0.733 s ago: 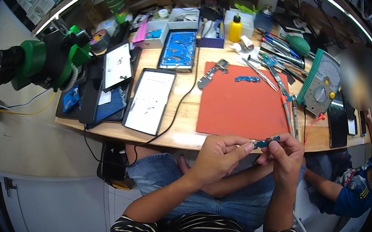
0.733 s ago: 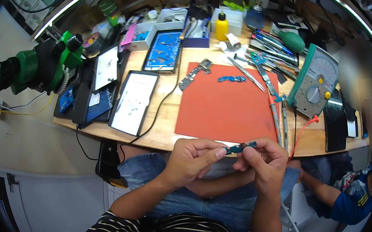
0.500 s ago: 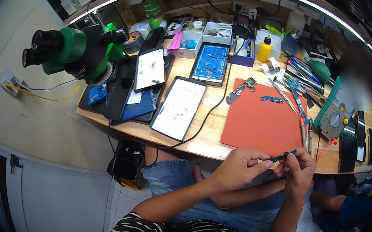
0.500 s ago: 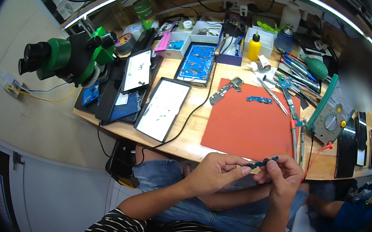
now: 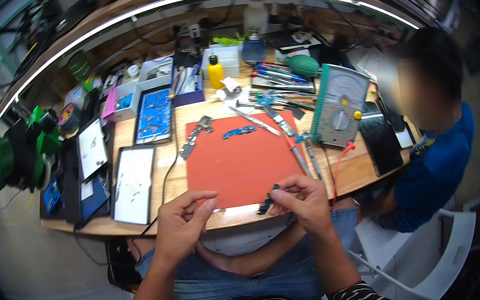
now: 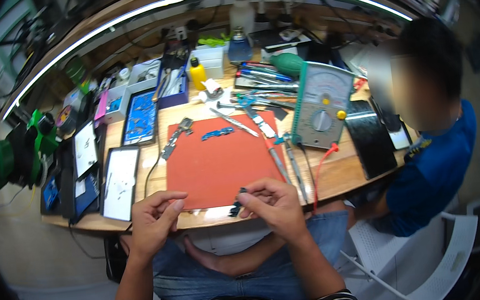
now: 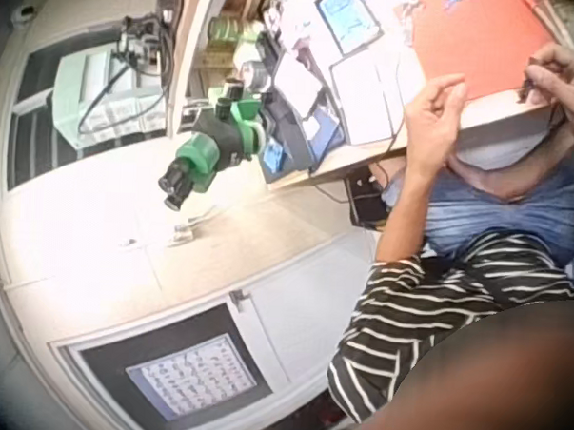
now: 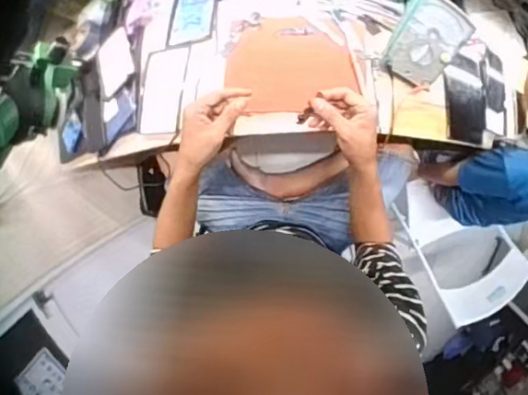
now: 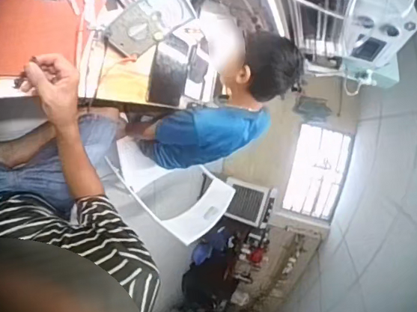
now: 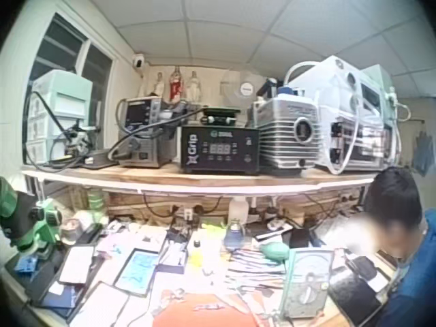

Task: The person removes the back cover of a tablet and uses tweezers to detach and reattach internal ribbon cables and connectors. They handle the battery, motherboard, and display assembly while working on the device placed on their lap.

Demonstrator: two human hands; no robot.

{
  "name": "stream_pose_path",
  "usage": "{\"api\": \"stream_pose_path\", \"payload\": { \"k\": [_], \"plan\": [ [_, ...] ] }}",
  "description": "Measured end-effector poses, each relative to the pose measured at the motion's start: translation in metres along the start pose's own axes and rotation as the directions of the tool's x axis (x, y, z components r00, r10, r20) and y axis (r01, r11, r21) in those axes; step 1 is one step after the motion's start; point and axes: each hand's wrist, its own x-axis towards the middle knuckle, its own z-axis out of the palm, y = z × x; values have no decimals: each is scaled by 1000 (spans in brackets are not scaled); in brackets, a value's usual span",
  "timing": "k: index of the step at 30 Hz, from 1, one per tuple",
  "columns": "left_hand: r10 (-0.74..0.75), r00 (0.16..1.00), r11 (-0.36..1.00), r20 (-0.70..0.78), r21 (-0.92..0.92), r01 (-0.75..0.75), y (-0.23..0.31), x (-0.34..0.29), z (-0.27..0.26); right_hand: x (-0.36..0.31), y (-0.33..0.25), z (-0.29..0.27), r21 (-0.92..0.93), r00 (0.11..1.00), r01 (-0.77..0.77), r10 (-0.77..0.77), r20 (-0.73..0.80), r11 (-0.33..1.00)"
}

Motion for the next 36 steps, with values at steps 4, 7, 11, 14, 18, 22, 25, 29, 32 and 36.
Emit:
{"api": "stream_pose_path", "payload": {
  "k": [4, 7, 11, 14, 18, 22, 25, 29, 32, 36],
  "plan": [
    [5, 1000, 998, 22, 60, -6, -8, 5, 20, -1, -1, 4, -12, 993, -59, 60, 104, 998],
    [52, 990, 998, 131, 31, -56, -16, 8, 37, -1, -5, 2, -85, 986, -28, 41, 164, 996],
    [161, 960, 976, 230, 105, -189, -23, 10, 49, -1, -13, 0, -181, 969, 82, -37, 242, 980],
    [149, 967, 978, 205, 113, -175, -28, 12, 52, -2, -26, -6, -349, 960, 220, -137, 246, 911],
    [61, 997, 991, 50, -119, -55, -35, 17, 43, -1, -61, -45, -407, 977, 158, -201, -67, 900],
    [57, 998, 989, -19, -134, -59, -39, 23, 28, 1, -91, -98, -513, 819, 308, -498, -286, 801],
    [60, 998, 982, -20, -180, -63, -42, 22, 27, 2, -106, -136, -678, 753, 180, -543, -372, 713],
    [36, 999, 986, -14, -160, -38, -40, 23, 29, 22, -109, -180, -888, 773, -59, -541, -330, 457],
    [11, 1000, 985, 13, -174, -9, -39, 25, 28, 34, -106, -199, -949, 840, -288, -443, -314, 126],
    [-24, 999, 974, 29, -223, 30, -39, 22, 21, 54, -106, -202, -919, 862, -394, -362, -355, -36]
  ]
}}
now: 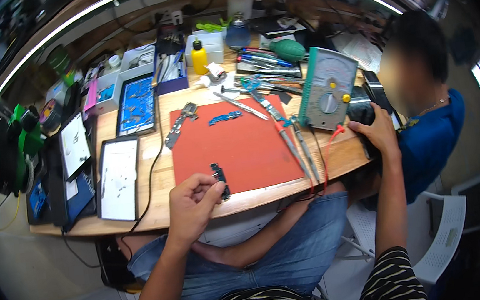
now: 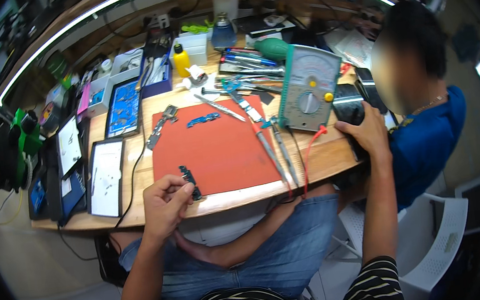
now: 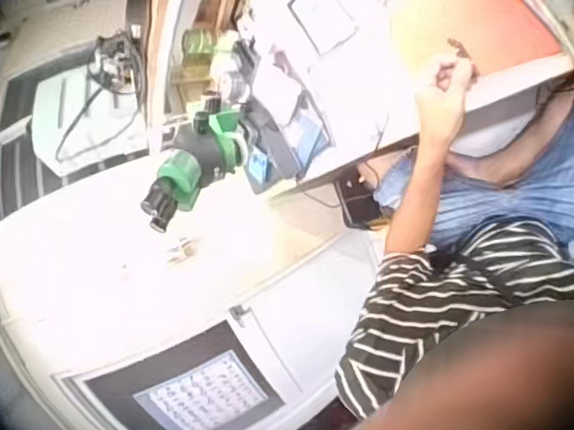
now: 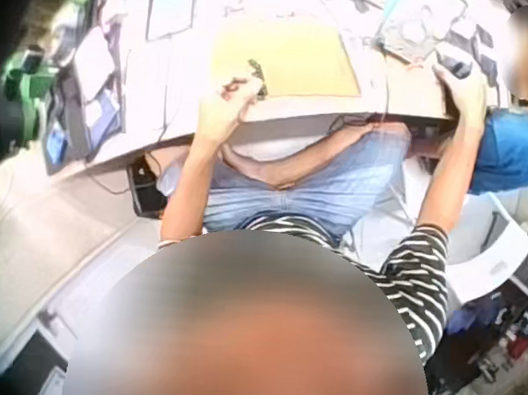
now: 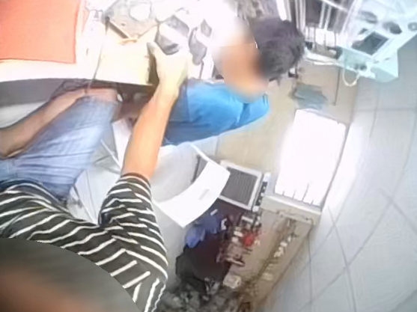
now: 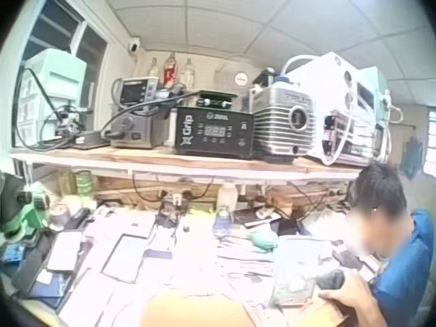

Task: The person removes the back cover of a tablet and uses tweezers to detach and reattach internal ribbon cables and connectors. They handle the battery, motherboard, and display assembly while working on the device placed on their lap.

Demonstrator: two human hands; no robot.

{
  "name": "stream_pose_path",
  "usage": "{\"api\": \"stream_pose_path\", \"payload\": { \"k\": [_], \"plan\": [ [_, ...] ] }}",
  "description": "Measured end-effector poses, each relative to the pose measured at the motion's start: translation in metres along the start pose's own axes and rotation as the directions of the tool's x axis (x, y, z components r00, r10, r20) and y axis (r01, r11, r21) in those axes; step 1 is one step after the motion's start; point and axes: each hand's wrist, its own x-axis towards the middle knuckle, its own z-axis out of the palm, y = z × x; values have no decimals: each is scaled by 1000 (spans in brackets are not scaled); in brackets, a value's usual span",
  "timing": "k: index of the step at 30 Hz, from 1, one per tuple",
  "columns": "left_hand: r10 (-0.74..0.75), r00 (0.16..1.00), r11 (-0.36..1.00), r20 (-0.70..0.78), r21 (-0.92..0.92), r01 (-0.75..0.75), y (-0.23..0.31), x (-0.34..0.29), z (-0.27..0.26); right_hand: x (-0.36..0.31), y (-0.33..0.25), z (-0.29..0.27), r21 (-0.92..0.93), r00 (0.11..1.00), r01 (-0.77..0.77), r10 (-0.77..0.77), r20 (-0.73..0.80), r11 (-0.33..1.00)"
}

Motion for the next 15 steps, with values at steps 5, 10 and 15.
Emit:
{"api": "stream_pose_path", "payload": {
  "k": [5, 10, 15],
  "plan": [
    [26, 999, 999, 29, -31, -25, 0, 2, 1, 10, 5, -6, -136, 995, -54, 65, 77, 989],
    [-3, 999, 996, 51, -92, 7, 3, 4, -3, 14, 14, -7, -54, 992, -66, 71, 103, 996],
    [-21, 998, 990, 59, -137, 28, 3, 5, -6, 17, 13, -6, -124, 989, -120, 130, 72, 985]
  ]
}}
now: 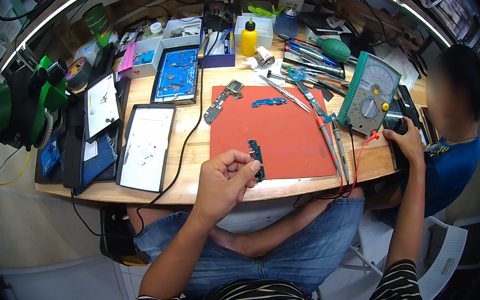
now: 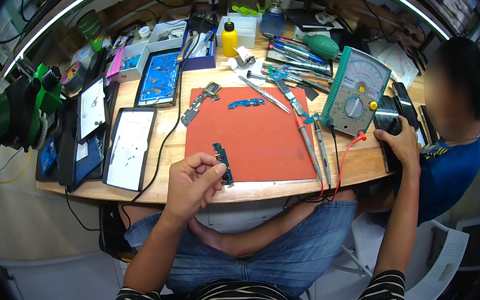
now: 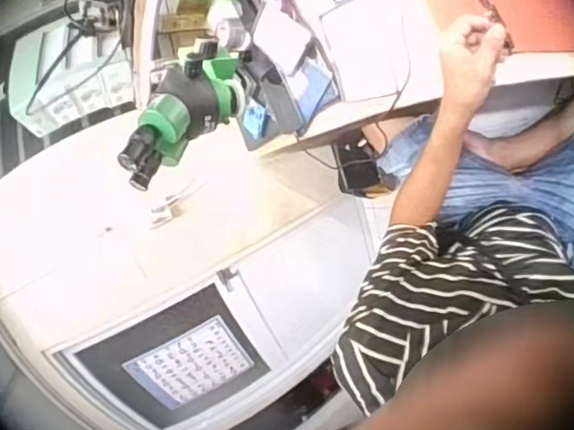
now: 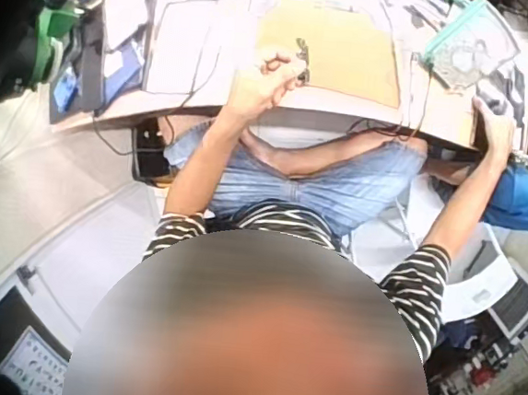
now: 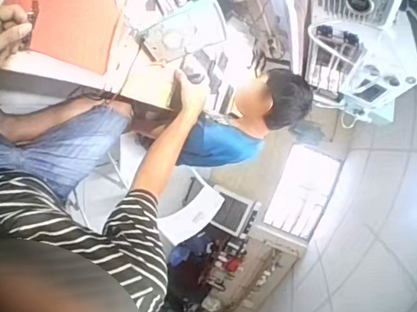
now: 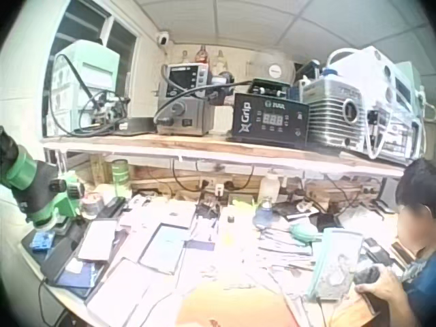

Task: The person removes the back cover of a tablet and uses tweezers to detach and reattach internal ribbon cables and connectors. They handle the battery, motherboard, and display assembly while working on the device placed on their lap.

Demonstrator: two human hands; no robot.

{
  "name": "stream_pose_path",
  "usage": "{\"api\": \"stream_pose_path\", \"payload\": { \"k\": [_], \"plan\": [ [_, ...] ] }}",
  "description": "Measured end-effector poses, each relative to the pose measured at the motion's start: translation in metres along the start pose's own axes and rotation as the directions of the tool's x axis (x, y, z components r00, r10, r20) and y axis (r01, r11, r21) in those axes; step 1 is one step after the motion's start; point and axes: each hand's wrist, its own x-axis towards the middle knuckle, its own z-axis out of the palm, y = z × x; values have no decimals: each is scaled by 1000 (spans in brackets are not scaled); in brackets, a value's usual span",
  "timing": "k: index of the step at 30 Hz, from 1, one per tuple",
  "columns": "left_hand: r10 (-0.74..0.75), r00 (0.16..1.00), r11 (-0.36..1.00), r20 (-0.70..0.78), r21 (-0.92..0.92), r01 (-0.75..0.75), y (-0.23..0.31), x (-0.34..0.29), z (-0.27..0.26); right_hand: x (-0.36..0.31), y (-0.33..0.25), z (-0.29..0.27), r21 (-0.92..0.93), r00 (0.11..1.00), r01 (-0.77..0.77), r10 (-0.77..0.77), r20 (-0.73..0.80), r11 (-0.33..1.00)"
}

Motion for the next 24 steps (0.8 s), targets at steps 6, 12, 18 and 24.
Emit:
{"api": "stream_pose_path", "payload": {
  "k": [6, 12, 18, 24],
  "plan": [
    [-2, 1000, 999, -28, -44, 1, 0, 2, -2, 2, 17, 11, 353, 995, -69, 90, -45, 933],
    [-33, 999, 996, -22, -80, 31, 3, 3, -5, 5, 64, 15, 848, 993, -111, 96, 72, 518],
    [-56, 997, 992, -53, -119, 49, 4, 3, -5, -28, 76, -10, 958, 998, -34, 51, 20, 284],
    [82, 973, 985, -215, -129, -111, 23, -24, 1, -117, -23, -40, 878, 959, 254, -220, -176, 406]
  ]
}}
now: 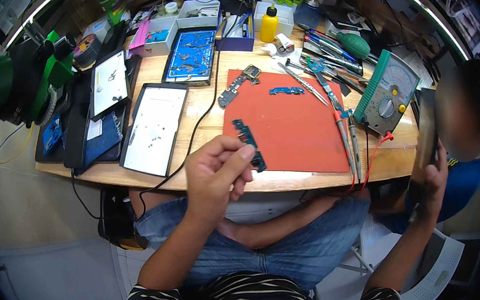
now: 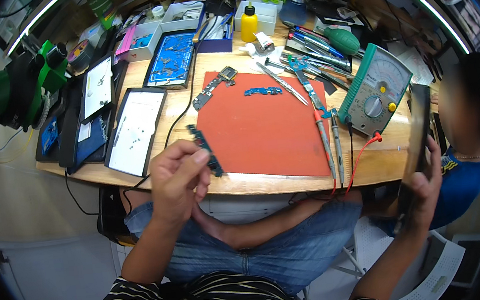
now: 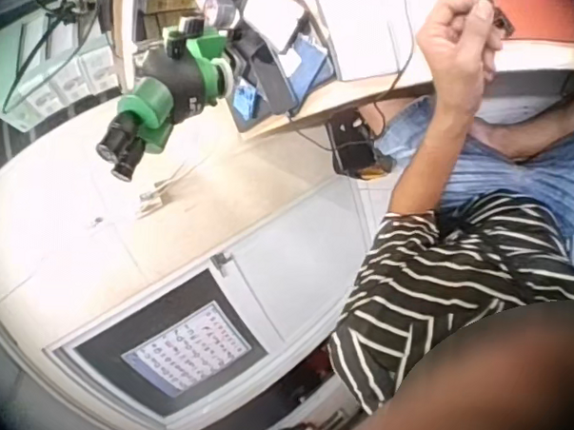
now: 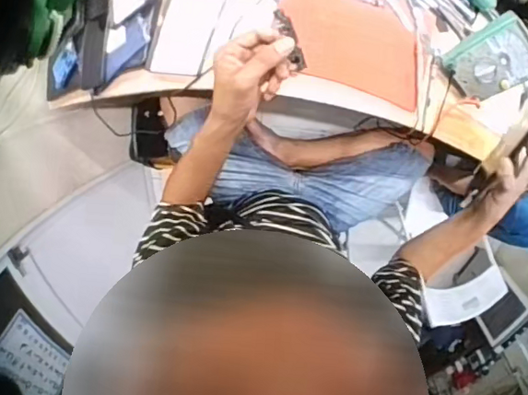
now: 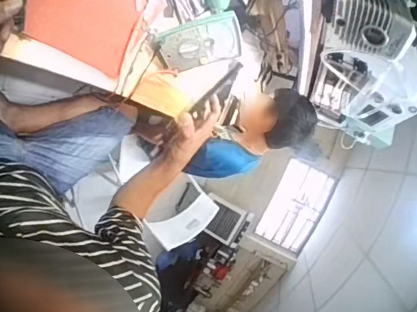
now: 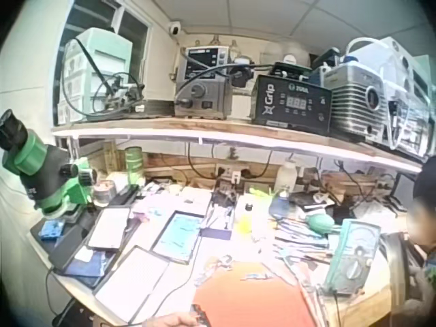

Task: The person removes the back cover of a tablet and uses tweezers to detach and reattach internal ribbon cables and connectors. They handle the battery, motherboard, and display assembly while working on the device placed on their lap.

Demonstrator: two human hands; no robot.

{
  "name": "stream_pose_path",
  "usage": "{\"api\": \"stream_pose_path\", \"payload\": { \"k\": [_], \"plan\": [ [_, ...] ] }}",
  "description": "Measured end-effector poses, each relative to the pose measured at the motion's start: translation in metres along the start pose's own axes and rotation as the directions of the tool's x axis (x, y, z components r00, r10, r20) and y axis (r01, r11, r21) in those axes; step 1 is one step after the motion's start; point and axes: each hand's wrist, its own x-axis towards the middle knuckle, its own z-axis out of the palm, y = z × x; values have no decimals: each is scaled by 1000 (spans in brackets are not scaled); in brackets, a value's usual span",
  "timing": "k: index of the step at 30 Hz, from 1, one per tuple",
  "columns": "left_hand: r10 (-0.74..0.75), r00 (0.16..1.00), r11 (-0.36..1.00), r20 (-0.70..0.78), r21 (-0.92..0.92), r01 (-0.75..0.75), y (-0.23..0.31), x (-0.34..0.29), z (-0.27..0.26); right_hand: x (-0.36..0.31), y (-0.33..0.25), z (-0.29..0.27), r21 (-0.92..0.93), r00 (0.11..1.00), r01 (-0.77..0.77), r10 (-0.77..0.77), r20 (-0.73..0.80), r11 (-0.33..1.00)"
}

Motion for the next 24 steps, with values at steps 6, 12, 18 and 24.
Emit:
{"api": "stream_pose_path", "payload": {
  "k": [6, 12, 18, 24],
  "plan": [
    [296, 950, 955, -94, -2, -298, 41, -28, -9, -16, -56, 136, -318, 712, 578, -274, 647, 752],
    [156, 987, 972, -39, 182, -146, 39, -23, -14, 4, -55, 214, -149, 399, 758, -271, 876, 635],
    [110, 993, 964, -44, 249, -96, 20, -10, -8, 14, -49, 213, -87, 361, 727, -270, 893, 681],
    [150, 966, 806, 211, 540, -243, -11, -23, 35, -19, -48, 160, 213, 744, 71, -194, 640, 974]
  ]
}}
